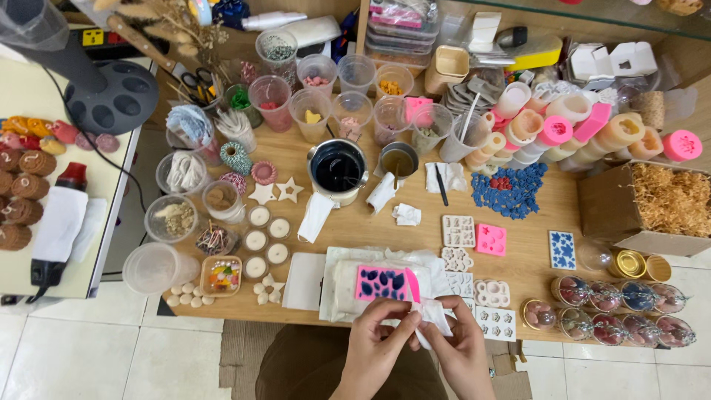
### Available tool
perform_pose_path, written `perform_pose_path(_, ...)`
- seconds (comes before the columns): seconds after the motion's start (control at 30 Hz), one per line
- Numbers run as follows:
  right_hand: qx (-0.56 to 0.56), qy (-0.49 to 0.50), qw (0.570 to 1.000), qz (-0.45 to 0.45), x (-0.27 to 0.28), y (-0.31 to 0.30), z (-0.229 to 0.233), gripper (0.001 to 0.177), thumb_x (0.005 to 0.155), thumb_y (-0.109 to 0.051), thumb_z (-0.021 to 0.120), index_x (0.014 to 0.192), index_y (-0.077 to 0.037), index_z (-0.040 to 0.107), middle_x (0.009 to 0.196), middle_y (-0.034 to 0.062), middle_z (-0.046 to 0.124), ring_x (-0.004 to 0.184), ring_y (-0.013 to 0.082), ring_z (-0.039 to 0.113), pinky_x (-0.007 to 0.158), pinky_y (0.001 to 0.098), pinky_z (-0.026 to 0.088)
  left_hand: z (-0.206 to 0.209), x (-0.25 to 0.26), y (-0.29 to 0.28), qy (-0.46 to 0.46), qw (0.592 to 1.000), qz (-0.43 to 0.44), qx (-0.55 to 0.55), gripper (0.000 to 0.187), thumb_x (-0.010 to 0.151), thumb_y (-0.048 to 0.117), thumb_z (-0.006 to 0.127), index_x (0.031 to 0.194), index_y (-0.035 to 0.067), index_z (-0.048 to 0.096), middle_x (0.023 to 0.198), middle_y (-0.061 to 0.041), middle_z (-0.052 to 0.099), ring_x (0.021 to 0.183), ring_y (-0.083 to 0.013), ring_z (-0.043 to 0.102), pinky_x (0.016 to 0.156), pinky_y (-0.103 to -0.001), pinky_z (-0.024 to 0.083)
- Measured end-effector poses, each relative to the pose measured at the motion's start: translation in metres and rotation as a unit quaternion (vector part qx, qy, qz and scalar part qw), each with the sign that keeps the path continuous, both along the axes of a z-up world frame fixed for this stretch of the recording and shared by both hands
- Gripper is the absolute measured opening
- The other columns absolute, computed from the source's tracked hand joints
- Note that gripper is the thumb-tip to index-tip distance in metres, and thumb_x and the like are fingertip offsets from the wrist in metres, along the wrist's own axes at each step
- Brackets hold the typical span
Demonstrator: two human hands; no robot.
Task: The person cleans out pink silicone candle molds using a white tool and a small brush to remove debris before dipping a cloth into dark wax in a pot.
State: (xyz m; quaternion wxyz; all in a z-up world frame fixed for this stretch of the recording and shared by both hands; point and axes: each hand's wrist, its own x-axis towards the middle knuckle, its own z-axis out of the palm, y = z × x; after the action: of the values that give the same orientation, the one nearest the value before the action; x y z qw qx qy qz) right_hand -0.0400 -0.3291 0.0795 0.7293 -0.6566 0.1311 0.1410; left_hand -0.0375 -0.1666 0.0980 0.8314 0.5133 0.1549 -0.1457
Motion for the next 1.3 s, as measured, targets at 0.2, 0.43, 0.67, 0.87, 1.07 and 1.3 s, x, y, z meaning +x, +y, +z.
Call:
perform_pose_path(0.2, 0.003, -0.012, 0.998, 0.060, -0.033, 0.011, -0.018, 0.014, 0.090, 0.001, 0.065, 0.104, 0.002, 0.061, 0.096, 0.0138, 0.076, 0.085, 0.0173, 0.074, 0.076, 0.0308, 0.058, -0.007, -0.028, 0.021, -0.062, 0.973, 0.056, 0.216, 0.009, 0.086, 0.006, 0.079, 0.082, 0.002, 0.072, 0.089, -0.001, 0.068, 0.069, -0.0076, 0.061, 0.056, -0.023, 0.041)
perform_pose_path(0.43, 0.218, 0.131, 0.965, 0.062, -0.055, 0.016, -0.049, 0.019, 0.093, -0.005, 0.070, 0.100, 0.002, 0.055, 0.098, 0.0161, 0.074, 0.083, 0.0245, 0.074, 0.074, 0.0342, 0.058, -0.020, -0.060, 0.037, -0.061, 0.955, 0.039, 0.286, 0.012, 0.081, 0.012, 0.081, 0.077, 0.003, 0.074, 0.087, 0.001, 0.069, 0.081, -0.0101, 0.063, 0.067, -0.025, 0.043)
perform_pose_path(0.67, 0.038, 0.112, 0.992, 0.050, -0.057, 0.020, -0.045, 0.026, 0.082, 0.006, 0.071, 0.105, -0.002, 0.062, 0.099, 0.0121, 0.077, 0.094, 0.0160, 0.075, 0.081, 0.0308, 0.061, -0.041, -0.075, 0.038, -0.038, 0.975, -0.036, 0.217, 0.022, 0.082, 0.016, 0.079, 0.103, 0.008, 0.079, 0.106, 0.002, 0.072, 0.087, -0.0076, 0.064, 0.067, -0.025, 0.045)
perform_pose_path(0.87, -0.004, -0.006, 1.000, -0.026, -0.079, 0.038, -0.049, 0.016, 0.084, 0.012, 0.071, 0.090, 0.002, 0.061, 0.095, 0.0097, 0.065, 0.086, 0.0145, 0.069, 0.072, 0.0301, 0.057, -0.055, -0.074, 0.043, -0.009, 0.995, -0.059, 0.078, 0.024, 0.092, 0.019, 0.076, 0.111, 0.003, 0.080, 0.108, -0.002, 0.069, 0.083, -0.0068, 0.060, 0.068, -0.023, 0.044)
perform_pose_path(1.07, 0.064, -0.110, 0.992, -0.016, -0.079, 0.039, -0.039, 0.020, 0.088, 0.014, 0.073, 0.090, 0.001, 0.058, 0.095, 0.0104, 0.063, 0.089, 0.0147, 0.066, 0.079, 0.0294, 0.056, -0.038, -0.068, 0.055, -0.083, 0.990, -0.104, 0.036, 0.037, 0.086, 0.014, 0.079, 0.118, 0.005, 0.064, 0.113, 0.001, 0.062, 0.096, -0.0041, 0.059, 0.075, -0.020, 0.047)
perform_pose_path(1.3, -0.422, -0.343, 0.839, 0.011, -0.070, 0.051, 0.000, 0.017, 0.073, 0.003, 0.079, 0.080, -0.003, 0.065, 0.098, 0.0107, 0.069, 0.087, 0.0217, 0.073, 0.070, 0.0288, 0.057, -0.043, -0.079, 0.027, 0.079, 0.996, -0.009, 0.045, 0.018, 0.088, 0.012, 0.081, 0.102, 0.003, 0.074, 0.086, -0.002, 0.070, 0.075, -0.0049, 0.061, 0.067, -0.020, 0.048)
